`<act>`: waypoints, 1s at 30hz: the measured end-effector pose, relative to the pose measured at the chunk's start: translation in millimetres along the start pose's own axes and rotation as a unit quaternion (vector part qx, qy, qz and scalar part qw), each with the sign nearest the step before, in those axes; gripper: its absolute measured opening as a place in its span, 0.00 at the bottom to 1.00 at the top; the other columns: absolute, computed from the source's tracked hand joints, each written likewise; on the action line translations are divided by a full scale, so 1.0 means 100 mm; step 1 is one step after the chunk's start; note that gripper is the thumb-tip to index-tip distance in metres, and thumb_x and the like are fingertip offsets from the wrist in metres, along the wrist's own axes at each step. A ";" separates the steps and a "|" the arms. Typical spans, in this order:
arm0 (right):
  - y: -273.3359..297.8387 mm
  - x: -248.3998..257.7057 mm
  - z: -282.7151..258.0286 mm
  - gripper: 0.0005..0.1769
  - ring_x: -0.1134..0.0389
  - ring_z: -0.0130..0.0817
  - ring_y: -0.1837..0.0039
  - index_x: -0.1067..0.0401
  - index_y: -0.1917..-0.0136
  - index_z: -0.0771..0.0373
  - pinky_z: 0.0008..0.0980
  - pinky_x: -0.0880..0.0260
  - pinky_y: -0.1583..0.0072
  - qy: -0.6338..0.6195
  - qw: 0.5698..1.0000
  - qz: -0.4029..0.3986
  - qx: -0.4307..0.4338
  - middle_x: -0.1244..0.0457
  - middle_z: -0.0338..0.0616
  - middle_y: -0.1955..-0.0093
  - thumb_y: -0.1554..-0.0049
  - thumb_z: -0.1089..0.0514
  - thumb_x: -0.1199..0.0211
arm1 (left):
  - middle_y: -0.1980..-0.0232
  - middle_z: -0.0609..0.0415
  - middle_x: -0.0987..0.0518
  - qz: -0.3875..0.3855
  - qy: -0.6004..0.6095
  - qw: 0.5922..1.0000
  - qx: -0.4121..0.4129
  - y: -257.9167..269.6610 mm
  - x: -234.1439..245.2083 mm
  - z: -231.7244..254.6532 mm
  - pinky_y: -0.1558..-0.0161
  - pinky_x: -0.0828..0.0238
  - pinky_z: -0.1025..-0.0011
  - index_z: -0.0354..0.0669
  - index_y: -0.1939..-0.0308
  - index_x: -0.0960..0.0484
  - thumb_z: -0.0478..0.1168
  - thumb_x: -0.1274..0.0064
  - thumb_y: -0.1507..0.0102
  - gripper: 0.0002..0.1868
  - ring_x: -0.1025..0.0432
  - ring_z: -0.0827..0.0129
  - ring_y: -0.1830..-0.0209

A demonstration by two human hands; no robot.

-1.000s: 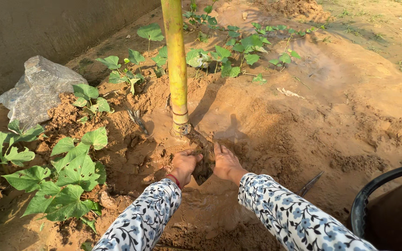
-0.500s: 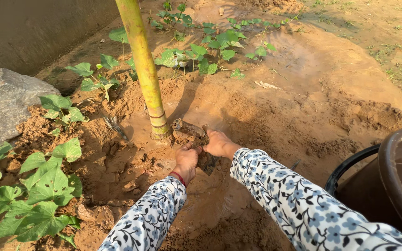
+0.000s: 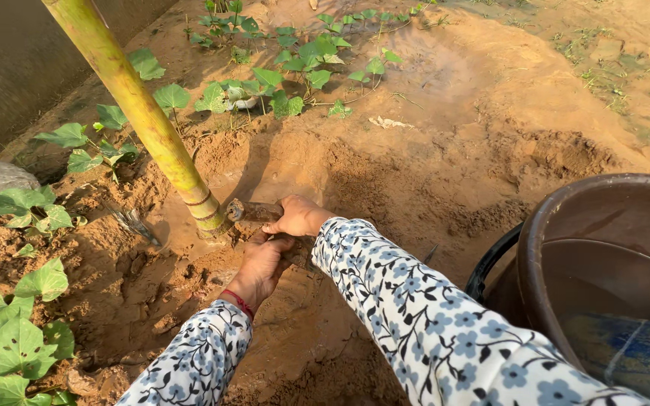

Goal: The person smooths mud around the base of a plant with their hands and then uses a hand trowel to dig a hole into the soil. They continue to manipulate the mud and dirt around the base of the plant using both their hands and the tool.

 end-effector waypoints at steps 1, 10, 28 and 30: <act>0.01 0.03 0.03 0.37 0.29 0.45 0.36 0.25 0.39 0.65 0.39 0.31 0.36 0.015 1.000 -0.001 -0.004 0.31 0.53 0.40 0.52 0.39 0.26 | 0.54 0.49 0.19 0.000 -0.016 1.000 0.023 0.03 -0.03 0.04 0.57 0.22 0.63 0.37 0.44 0.27 0.28 0.47 0.39 0.19 0.22 0.61 0.60; 0.09 -0.18 0.20 0.30 0.35 0.44 0.30 0.26 0.37 0.61 0.42 0.34 0.32 0.163 0.985 -0.047 0.001 0.33 0.49 0.35 0.48 0.44 0.29 | 0.41 0.37 0.21 -0.008 0.005 0.994 0.112 0.31 0.00 0.35 0.35 0.29 0.51 0.33 0.34 0.29 0.40 0.55 0.34 0.25 0.25 0.45 0.42; 0.12 -0.40 0.55 0.23 0.52 0.39 0.18 0.25 0.36 0.47 0.51 0.48 0.24 0.425 0.889 -0.127 0.114 0.38 0.37 0.27 0.46 0.58 0.31 | 0.66 0.46 0.21 -0.065 -0.178 0.951 0.243 0.03 -0.35 -0.55 0.73 0.24 0.61 0.33 0.59 0.23 0.34 0.50 0.41 0.08 0.26 0.60 0.77; 0.14 -0.45 0.46 0.23 0.55 0.39 0.17 0.24 0.38 0.44 0.51 0.52 0.23 0.443 0.875 -0.088 0.174 0.44 0.35 0.23 0.47 0.57 0.31 | 0.70 0.46 0.23 -0.055 -0.172 0.959 0.219 -0.06 -0.33 -0.58 0.78 0.27 0.61 0.32 0.61 0.23 0.33 0.48 0.41 0.07 0.29 0.61 0.81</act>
Point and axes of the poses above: each hand's wrist, its own y-axis away from the middle knuckle, its own x-axis out of the back of the hand, z = x × y, the point moved 7 cm from there along -y, towards the middle knuckle
